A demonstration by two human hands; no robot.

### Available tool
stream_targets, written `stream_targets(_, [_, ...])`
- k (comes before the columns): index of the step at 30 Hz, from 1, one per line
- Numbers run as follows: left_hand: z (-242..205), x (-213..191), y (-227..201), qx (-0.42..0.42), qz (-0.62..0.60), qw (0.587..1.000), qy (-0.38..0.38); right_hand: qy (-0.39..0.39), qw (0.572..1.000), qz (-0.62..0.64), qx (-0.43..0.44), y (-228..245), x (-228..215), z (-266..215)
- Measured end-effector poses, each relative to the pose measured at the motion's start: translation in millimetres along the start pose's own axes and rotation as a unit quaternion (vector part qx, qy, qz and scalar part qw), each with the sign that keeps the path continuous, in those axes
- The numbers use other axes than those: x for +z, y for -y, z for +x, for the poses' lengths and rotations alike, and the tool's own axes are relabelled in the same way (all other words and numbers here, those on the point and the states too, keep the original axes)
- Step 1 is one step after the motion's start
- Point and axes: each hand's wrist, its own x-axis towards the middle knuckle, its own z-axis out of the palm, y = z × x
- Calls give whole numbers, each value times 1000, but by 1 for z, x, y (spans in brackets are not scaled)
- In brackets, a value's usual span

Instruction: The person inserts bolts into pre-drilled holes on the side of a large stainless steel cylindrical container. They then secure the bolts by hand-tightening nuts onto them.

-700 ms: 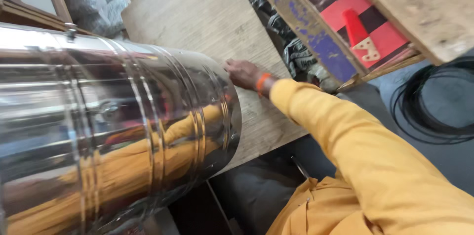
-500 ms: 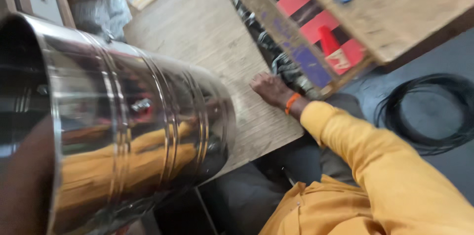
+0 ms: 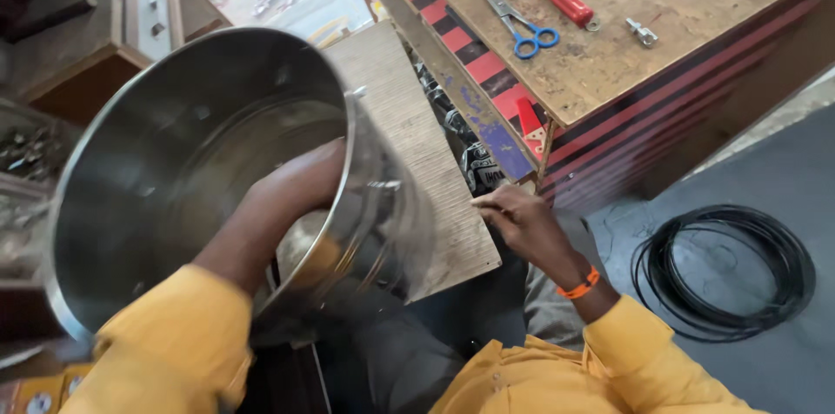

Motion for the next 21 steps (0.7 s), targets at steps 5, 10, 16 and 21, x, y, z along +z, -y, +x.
stream_targets(5, [21,1,-55,-46,-20,999,3,-64,983,91,-143,46,-41,-6])
stream_targets(10, [20,-1,-67,-26,-2,1000,-4,-81,977,77,-184,93,-69,6])
stream_targets(16, [4,-44,-80,-22,-35,978,-202,-149,957,41,-246,147,-70,51])
stream_targets(21, [-18,-61,-97,81,-394,896,-188,-142,924,46,-352,179,-56,82])
